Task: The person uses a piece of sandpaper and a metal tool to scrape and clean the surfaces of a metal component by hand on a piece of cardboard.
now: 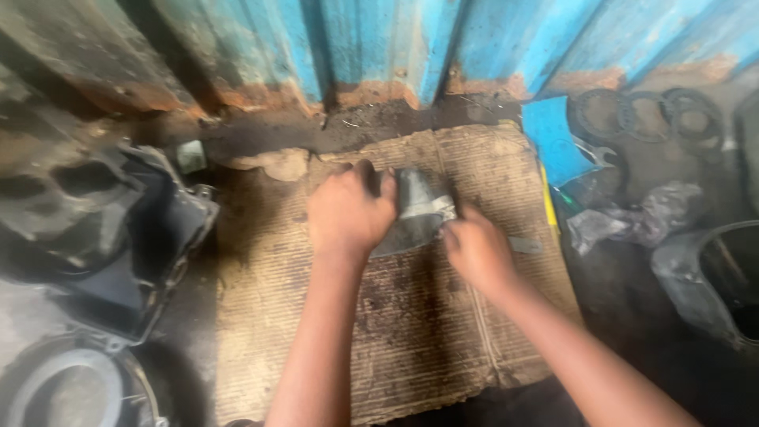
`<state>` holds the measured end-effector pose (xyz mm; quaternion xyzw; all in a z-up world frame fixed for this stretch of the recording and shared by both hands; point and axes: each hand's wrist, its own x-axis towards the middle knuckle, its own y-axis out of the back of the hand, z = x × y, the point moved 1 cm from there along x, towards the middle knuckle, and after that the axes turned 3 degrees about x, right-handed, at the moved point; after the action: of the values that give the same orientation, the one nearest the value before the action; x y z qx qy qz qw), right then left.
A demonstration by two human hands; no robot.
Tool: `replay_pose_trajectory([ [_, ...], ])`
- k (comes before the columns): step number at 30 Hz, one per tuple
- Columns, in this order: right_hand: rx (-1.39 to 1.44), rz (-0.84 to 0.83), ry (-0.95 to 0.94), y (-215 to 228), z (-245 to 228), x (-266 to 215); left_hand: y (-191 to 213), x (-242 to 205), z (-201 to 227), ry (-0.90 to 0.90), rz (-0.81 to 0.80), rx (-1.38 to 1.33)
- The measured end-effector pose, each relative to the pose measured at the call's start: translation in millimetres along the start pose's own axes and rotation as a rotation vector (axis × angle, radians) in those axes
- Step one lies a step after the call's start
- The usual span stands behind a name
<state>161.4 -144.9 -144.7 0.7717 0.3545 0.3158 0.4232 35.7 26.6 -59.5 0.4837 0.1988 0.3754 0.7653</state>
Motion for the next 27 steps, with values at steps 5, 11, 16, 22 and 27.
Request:
replay_pose_trajectory([
  [5, -0.02, 0.019, 0.002, 0, -13, -19, 4, -2, -8, 0.023, 0.051, -0.055],
  [11, 0.0, -0.086, -0.122, -5, -4, -1, -2, 1, -5, 0.029, -0.039, -0.029],
  [16, -0.044, 0.025, -0.098, 0, -25, -21, -2, 1, -6, 0.035, 0.034, -0.046],
  [22, -0.191, -0.044, -0.091, 4, -18, -9, -7, -1, 7, -0.042, 0.078, 0.036],
  [27, -0.095, -0.037, -0.016, 8, -16, -21, -4, 0, 6, -0.015, 0.009, 0.043],
])
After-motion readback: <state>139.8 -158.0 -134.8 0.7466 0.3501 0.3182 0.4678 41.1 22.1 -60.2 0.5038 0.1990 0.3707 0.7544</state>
